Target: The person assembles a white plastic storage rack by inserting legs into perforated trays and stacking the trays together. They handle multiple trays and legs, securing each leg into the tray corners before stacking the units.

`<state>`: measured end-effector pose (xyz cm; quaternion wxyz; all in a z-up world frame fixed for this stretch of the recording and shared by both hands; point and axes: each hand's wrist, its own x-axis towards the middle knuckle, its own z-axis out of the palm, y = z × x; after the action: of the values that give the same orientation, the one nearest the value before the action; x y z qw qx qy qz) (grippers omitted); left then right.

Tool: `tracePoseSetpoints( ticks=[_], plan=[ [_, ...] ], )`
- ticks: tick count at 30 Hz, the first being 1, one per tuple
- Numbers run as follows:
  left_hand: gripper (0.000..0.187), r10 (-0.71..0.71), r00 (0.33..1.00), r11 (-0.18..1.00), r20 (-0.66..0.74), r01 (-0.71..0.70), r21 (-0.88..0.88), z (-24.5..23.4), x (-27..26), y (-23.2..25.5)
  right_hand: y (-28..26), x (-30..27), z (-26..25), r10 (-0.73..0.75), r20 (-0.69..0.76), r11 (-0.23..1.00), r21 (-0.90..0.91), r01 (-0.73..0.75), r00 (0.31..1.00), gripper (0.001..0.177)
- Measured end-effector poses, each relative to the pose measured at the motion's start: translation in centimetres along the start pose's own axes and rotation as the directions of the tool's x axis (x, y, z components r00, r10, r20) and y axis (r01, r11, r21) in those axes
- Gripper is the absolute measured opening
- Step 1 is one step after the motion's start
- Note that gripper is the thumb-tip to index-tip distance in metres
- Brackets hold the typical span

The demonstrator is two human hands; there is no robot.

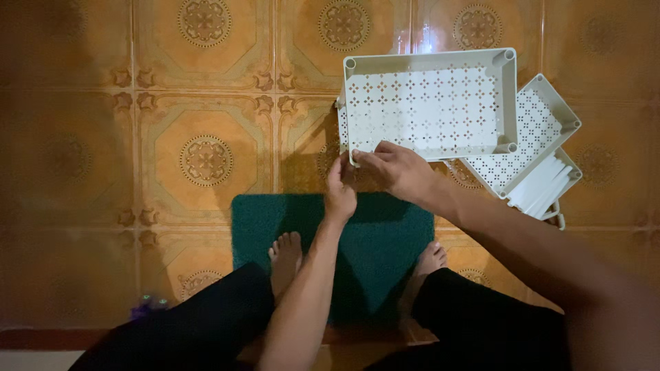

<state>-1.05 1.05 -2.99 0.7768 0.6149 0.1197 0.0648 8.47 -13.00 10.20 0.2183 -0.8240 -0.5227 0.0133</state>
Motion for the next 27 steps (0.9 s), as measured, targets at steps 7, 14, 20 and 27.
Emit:
tracePoseSetpoints(
  ticks=[7,14,20,27],
  plan=[
    [0.056,-0.052,0.999,0.99,-0.009,0.05,-0.128,0.2,0.8,1.9,0.2,0.2,-0.4,0.075,0.107,0.995,0.055,-0.081,0.991,0.065],
    [0.054,-0.014,0.991,1.0,-0.137,0.015,0.005,-0.4,2.1,3.3,1.0,-1.0,-3.3,0.258,0.304,0.966,-0.052,-0.255,0.917,0.09],
    [0.04,0.071,0.879,0.986,-0.472,0.01,0.167,-3.0,2.1,3.6,2.8,-3.1,-5.4,0.212,0.162,0.939,-0.306,-0.155,0.964,0.05],
    [0.031,0.448,0.673,0.76,-0.589,0.059,0.647,-3.1,0.9,8.1,0.9,-3.7,-3.3,0.112,0.269,0.937,-0.349,-0.012,0.957,0.053]
  ],
)
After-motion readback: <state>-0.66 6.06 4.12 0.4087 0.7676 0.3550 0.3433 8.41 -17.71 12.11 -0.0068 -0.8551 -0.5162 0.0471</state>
